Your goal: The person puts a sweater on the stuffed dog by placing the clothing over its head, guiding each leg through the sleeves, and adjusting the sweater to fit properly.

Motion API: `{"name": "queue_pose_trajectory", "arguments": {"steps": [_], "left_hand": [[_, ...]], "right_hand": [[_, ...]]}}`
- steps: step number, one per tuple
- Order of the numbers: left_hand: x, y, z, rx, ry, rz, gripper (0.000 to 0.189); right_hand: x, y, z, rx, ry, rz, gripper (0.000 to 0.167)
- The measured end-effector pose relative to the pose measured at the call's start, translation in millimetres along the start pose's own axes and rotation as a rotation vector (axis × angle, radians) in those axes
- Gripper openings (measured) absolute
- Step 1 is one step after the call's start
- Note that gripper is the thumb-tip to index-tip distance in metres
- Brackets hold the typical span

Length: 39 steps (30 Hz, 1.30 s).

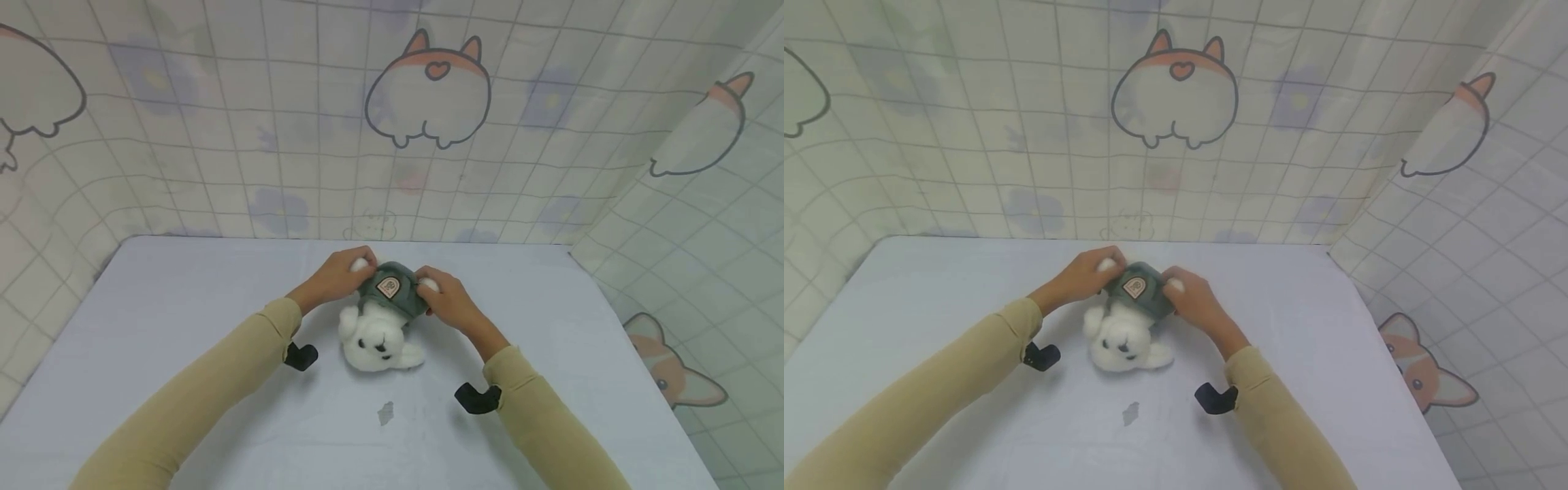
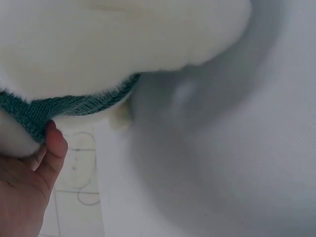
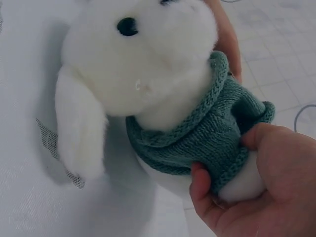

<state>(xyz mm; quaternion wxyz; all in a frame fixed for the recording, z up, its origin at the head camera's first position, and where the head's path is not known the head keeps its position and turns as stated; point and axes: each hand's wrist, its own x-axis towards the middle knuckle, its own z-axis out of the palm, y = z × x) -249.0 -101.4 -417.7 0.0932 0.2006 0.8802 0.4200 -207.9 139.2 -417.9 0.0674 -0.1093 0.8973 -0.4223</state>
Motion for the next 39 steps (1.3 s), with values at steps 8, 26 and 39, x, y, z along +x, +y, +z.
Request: {"name": "queue_pose_trajectory", "arguments": {"steps": [8,26,39], "left_hand": [[-6.4,-0.6,1.0,-0.009,0.029,-0.006,0.013],[-10.1,-7.1,-1.1,-0.085,0.03,-0.02,0.033],[-18.4,-8.0,-3.4,-0.083,0.003,-0.037,0.05]], "right_hand": [[1.3,-2,5,-0.059,0.069,-0.015,0.007],[-0.6,-4,-7,-0.139,0.139,-0.119,0.017],[6.7,-16,-29,-0.047,-0.009,-0.238,0.051]]}}
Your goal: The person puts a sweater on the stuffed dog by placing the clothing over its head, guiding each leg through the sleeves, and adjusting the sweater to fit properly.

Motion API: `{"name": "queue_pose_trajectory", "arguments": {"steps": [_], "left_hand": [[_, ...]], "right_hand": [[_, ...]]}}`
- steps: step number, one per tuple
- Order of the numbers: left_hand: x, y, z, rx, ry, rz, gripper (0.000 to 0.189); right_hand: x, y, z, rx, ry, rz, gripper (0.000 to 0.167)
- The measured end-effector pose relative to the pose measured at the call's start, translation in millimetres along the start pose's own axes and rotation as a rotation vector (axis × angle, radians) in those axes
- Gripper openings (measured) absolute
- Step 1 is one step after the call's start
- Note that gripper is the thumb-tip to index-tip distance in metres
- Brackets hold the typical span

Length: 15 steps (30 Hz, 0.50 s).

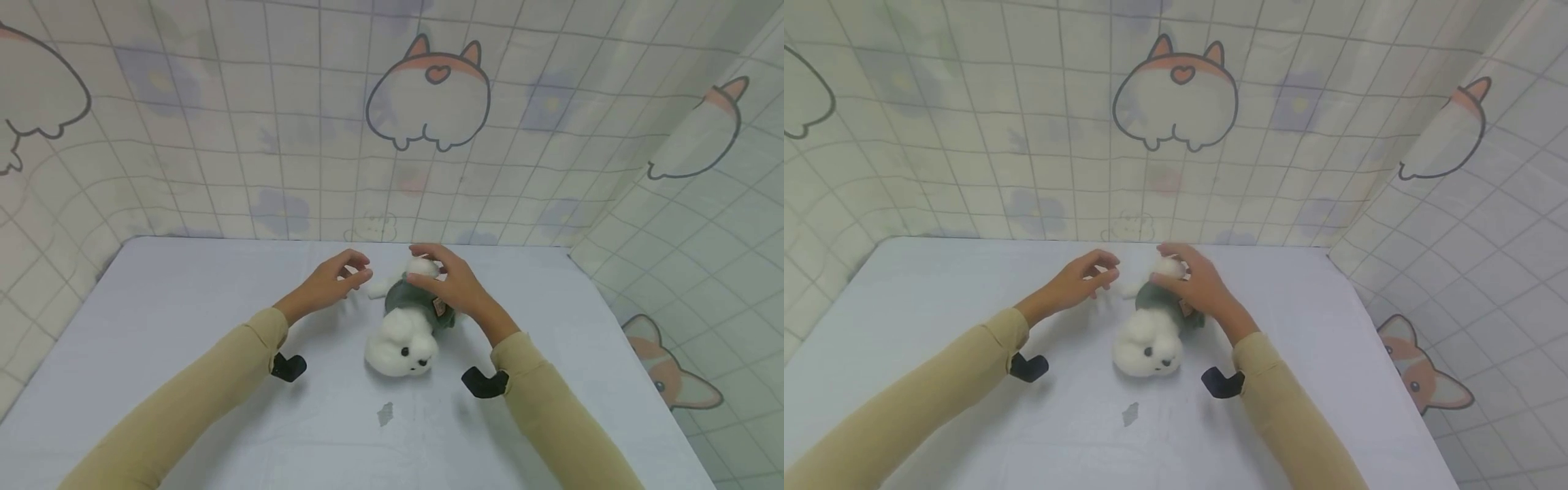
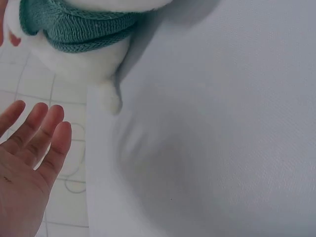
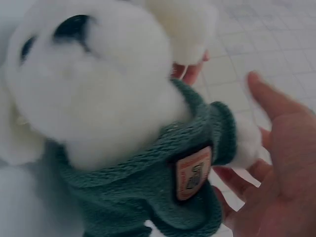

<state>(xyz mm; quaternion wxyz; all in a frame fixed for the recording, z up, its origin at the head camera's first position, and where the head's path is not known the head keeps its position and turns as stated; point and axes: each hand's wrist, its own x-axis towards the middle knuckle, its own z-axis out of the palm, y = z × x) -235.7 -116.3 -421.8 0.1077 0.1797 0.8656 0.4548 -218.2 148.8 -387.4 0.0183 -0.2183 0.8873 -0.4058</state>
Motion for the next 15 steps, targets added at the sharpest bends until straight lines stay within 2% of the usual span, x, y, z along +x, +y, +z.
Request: {"name": "queue_pose_trajectory", "arguments": {"steps": [3,6,8,11,15], "left_hand": [[-0.3,-1.7,0.9,-0.006,-0.016,0.02,0.047],[0.0,-3.0,2.4,-0.021,-0.032,0.033,0.042],[0.0,-4.0,3.4,-0.021,-0.036,0.034,0.04],[-0.6,-5.9,4.0,-0.02,-0.037,0.033,0.04],[-1.8,-8.5,3.4,-0.023,-0.033,0.046,0.042]], "right_hand": [[6.3,-5,-3,-0.061,-0.082,-0.043,0.053],[10.8,-7,-5,-0.116,-0.172,-0.043,0.049],[13.2,-8,-5,-0.15,-0.198,-0.039,0.046],[16.7,-9,-4,-0.214,-0.163,-0.024,0.039],[18.9,-9,-3,-0.315,-0.025,0.044,0.035]]}}
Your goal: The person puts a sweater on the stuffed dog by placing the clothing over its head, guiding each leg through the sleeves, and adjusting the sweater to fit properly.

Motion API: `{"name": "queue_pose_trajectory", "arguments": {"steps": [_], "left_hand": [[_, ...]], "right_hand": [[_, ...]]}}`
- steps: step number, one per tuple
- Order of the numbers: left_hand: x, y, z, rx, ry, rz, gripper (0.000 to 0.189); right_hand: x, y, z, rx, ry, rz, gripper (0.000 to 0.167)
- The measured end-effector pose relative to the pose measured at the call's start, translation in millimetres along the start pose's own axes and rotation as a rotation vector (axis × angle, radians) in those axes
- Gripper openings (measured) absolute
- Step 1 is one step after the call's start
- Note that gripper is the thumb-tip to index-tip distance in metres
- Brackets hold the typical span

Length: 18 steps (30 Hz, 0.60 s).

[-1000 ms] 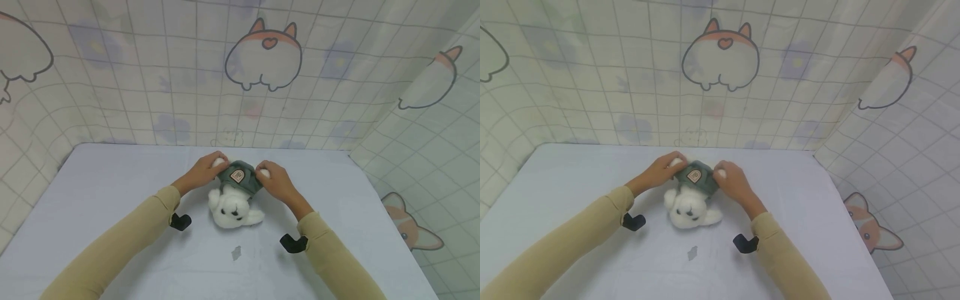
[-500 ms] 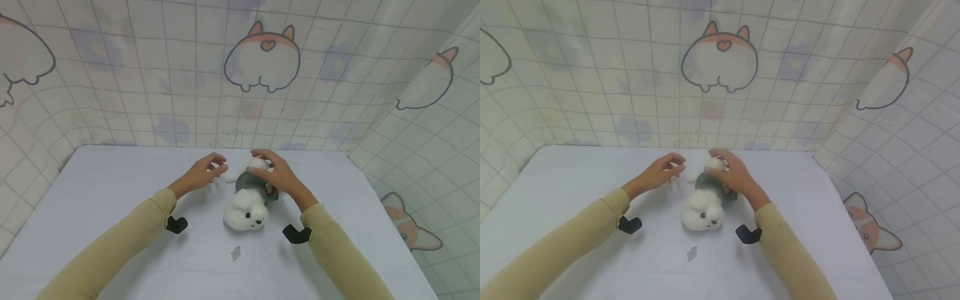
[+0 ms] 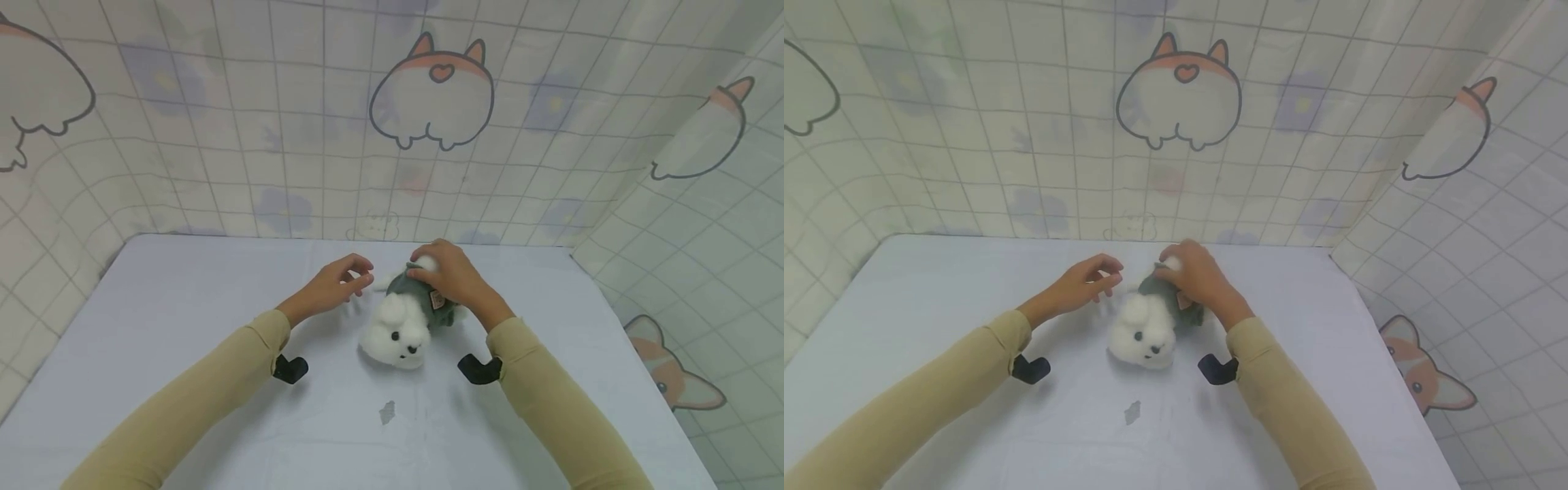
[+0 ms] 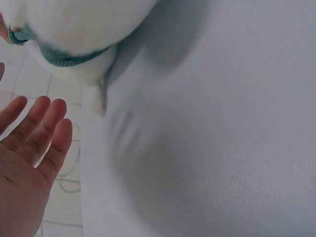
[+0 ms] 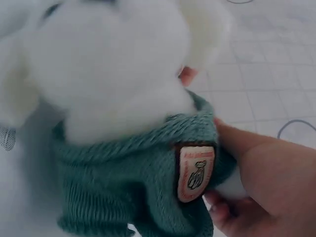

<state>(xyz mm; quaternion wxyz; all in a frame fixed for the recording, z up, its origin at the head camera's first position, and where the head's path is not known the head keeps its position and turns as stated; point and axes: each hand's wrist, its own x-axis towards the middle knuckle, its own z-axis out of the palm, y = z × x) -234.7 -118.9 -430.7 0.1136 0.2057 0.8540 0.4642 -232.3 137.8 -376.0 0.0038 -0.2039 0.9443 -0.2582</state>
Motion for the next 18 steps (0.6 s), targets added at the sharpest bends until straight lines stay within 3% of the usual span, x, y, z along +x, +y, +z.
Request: {"name": "queue_pose_trajectory", "arguments": {"steps": [5,10,14,18], "left_hand": [[-0.3,-2.2,-1.6,-0.003,0.038,-0.02,0.038],[0.7,-4.2,-4.6,-0.004,0.076,-0.04,0.038],[1.2,-4.6,-3.3,0.0,0.072,-0.043,0.035],[2.4,-8.1,1.8,0.009,0.024,-0.031,0.029]], "right_hand": [[-1.9,3,-2,-0.104,0.152,0.181,0.036],[-3.7,11,-5,-0.238,0.193,0.271,0.032],[-2.8,18,-8,-0.28,0.164,0.25,0.035],[-3.4,26,-13,-0.14,0.007,0.229,0.049]]}}
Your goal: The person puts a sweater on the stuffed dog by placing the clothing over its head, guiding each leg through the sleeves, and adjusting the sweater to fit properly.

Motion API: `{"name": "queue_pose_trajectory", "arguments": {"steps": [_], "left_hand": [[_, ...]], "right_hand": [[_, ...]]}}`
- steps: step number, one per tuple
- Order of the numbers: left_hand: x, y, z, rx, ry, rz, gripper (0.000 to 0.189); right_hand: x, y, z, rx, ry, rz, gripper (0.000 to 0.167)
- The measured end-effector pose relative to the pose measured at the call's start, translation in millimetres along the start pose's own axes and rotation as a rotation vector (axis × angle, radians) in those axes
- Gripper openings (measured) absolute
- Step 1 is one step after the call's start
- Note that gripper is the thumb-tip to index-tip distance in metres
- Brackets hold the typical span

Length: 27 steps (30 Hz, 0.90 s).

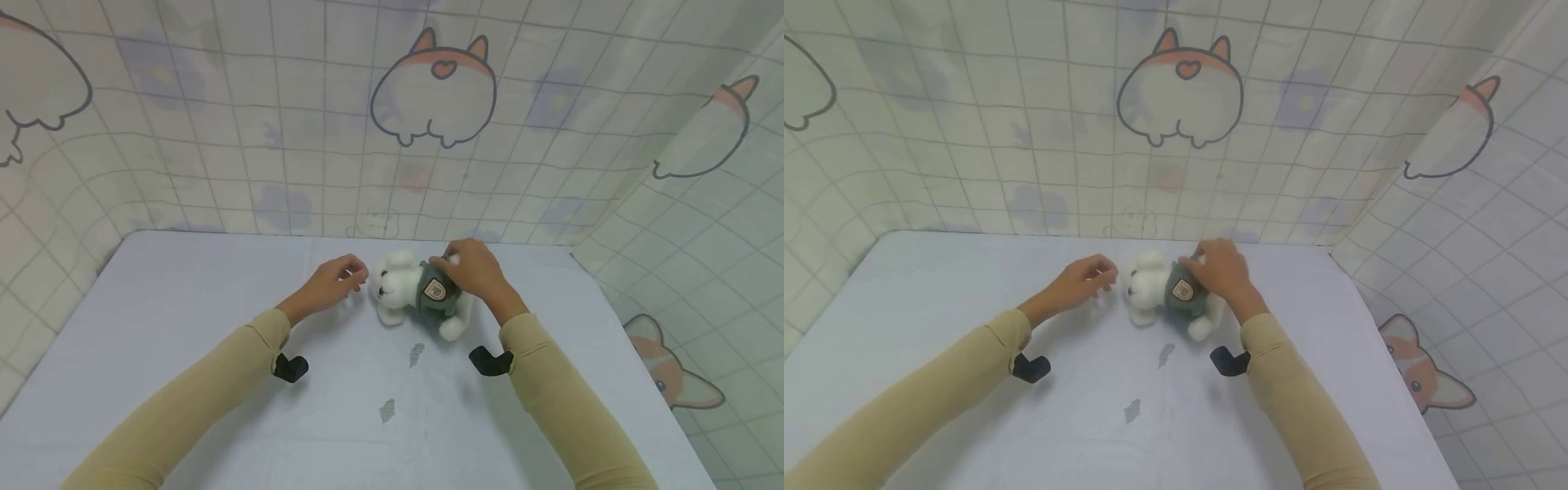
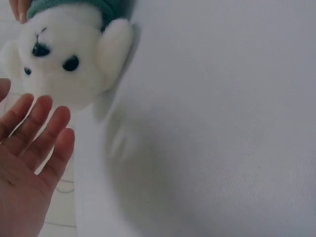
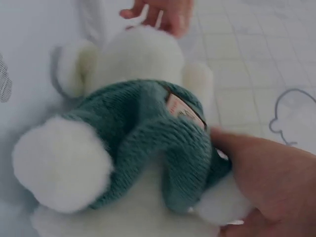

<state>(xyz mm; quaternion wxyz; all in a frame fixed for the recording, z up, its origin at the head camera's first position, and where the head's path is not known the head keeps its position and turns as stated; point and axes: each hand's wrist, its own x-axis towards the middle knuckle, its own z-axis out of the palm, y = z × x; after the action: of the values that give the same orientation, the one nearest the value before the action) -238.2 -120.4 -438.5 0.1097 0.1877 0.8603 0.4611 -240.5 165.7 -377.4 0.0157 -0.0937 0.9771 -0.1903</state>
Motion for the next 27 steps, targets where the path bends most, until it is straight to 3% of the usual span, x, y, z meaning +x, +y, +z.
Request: {"name": "queue_pose_trajectory", "arguments": {"steps": [5,9,14,18,27], "left_hand": [[2.2,-2.0,8.2,0.008,-0.149,0.013,0.026],[0.2,-0.1,11.7,-0.004,-0.171,0.001,0.024],[-2.6,4.5,12.3,-0.014,-0.134,-0.001,0.03],[-2.5,4.6,13.0,-0.02,-0.111,0.001,0.036],[1.0,9.1,17.5,-0.034,-0.07,-0.002,0.039]], "right_hand": [[-2.1,12,-10,0.128,-0.262,-0.065,0.055],[-4.6,16,-16,0.131,-0.32,-0.131,0.044],[-6.5,19,-14,0.086,-0.242,-0.103,0.038],[-9.6,19,-8,0.085,-0.157,-0.01,0.042],[-21.8,14,14,0.428,-0.051,0.251,0.05]]}}
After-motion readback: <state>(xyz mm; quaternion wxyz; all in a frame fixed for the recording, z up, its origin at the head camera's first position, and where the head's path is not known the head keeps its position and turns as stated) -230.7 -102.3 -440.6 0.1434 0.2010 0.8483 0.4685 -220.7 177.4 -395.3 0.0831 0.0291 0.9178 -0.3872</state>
